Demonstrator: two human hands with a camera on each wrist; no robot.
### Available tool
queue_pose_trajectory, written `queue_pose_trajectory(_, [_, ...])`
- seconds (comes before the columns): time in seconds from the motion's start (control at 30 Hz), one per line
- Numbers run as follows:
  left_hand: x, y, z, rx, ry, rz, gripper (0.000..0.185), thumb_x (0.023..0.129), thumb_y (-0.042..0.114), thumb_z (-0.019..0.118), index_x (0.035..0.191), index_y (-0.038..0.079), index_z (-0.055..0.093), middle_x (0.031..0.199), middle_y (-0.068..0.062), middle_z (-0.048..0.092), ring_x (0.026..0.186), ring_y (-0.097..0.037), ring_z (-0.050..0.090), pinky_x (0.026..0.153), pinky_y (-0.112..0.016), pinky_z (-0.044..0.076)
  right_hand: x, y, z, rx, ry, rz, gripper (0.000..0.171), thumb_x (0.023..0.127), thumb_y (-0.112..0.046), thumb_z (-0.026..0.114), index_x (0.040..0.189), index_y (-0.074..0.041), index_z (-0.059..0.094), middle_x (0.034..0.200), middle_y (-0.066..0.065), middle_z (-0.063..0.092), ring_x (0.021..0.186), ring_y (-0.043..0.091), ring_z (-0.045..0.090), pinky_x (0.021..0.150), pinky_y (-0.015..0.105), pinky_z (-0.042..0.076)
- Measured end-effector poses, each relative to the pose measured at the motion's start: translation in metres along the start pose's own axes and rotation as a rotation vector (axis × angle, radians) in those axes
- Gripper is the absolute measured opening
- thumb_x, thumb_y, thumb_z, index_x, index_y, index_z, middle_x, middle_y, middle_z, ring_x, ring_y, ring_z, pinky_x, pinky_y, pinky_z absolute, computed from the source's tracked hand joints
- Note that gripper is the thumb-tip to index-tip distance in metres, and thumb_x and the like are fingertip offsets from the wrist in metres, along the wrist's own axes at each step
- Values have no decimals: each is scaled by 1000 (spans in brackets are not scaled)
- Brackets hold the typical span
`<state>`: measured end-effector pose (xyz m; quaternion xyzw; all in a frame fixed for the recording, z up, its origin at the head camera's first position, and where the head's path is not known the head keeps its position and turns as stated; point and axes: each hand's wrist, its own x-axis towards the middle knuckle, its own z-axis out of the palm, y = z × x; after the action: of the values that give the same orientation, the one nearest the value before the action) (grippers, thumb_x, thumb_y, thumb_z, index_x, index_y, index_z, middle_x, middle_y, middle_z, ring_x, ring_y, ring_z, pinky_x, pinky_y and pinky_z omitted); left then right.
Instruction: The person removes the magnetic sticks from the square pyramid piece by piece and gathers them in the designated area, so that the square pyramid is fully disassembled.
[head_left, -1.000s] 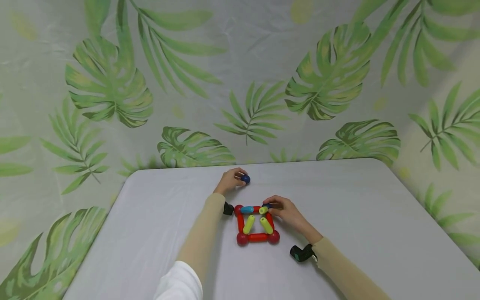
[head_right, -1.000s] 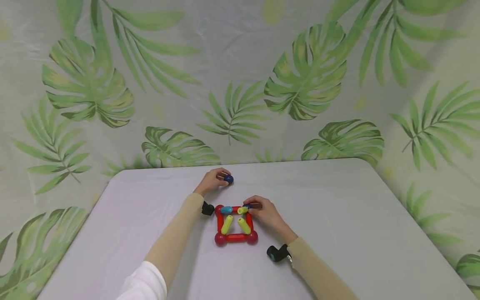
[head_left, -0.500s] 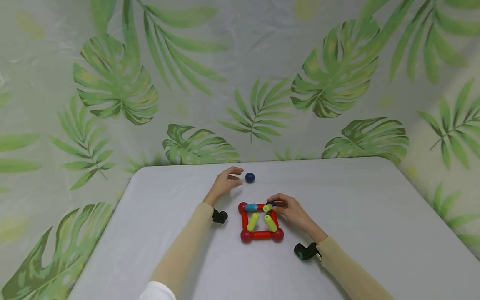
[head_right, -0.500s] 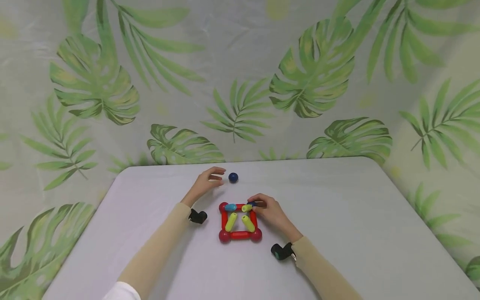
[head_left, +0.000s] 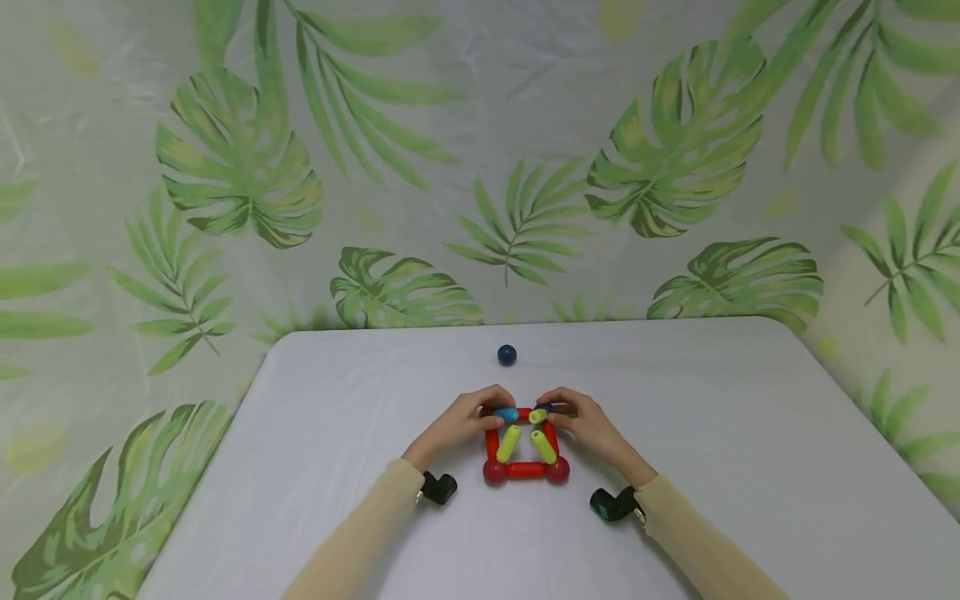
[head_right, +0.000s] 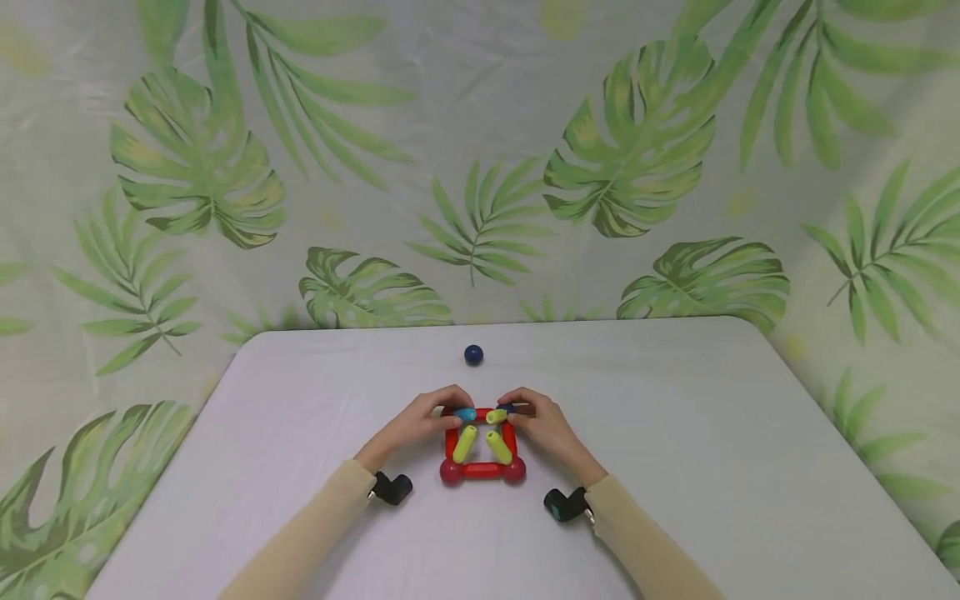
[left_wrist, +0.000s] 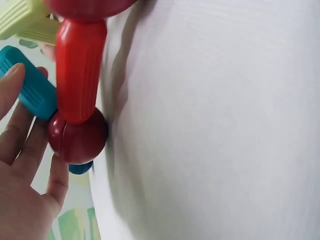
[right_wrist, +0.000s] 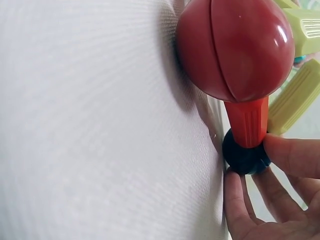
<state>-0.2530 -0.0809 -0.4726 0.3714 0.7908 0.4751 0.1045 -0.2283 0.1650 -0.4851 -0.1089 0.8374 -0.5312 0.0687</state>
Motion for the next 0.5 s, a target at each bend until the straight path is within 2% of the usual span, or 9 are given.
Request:
queue_pose_trajectory(0.13, [4, 3, 2, 45, 66, 1, 15, 95, 4, 57, 110, 7, 61, 106, -3, 64, 98, -16, 57, 90, -33, 46, 0, 0, 0, -6, 5, 2, 23, 94, -1, 57, 116, -5, 62, 118, 12, 60, 113, 36, 54, 96, 51, 43])
queue_pose_trajectory(0.27, [6, 4, -5, 55, 159, -32, 16, 94, 5, 59, 109, 7, 64, 108, -4, 64, 99, -19, 58, 89, -36, 47, 0, -1, 1, -14, 10, 13, 23, 94, -1, 57, 116, -6, 62, 118, 11, 59, 114, 36, 54, 95, 49, 44])
queue_pose_trajectory(0.37, [6, -3, -17, 78, 210, -77, 17, 91, 5, 63, 108, 6, 66, 106, -5, 66, 96, -20, 60, 87, -35, 49, -1, -1, 1, -15, 15, 15, 24, 93, 0, 57, 116, -6, 62, 119, 11, 59, 114, 36, 54, 95, 48, 44])
queue_pose_trajectory(0.5, [6, -22, -43, 169, 299, -170, 17, 88, 3, 67, 105, 7, 68, 103, -5, 68, 95, -21, 61, 84, -34, 50, -1, -2, 0, -18, 9, 3, 24, 93, 1, 57, 116, -5, 62, 119, 12, 59, 113, 36, 54, 94, 48, 45])
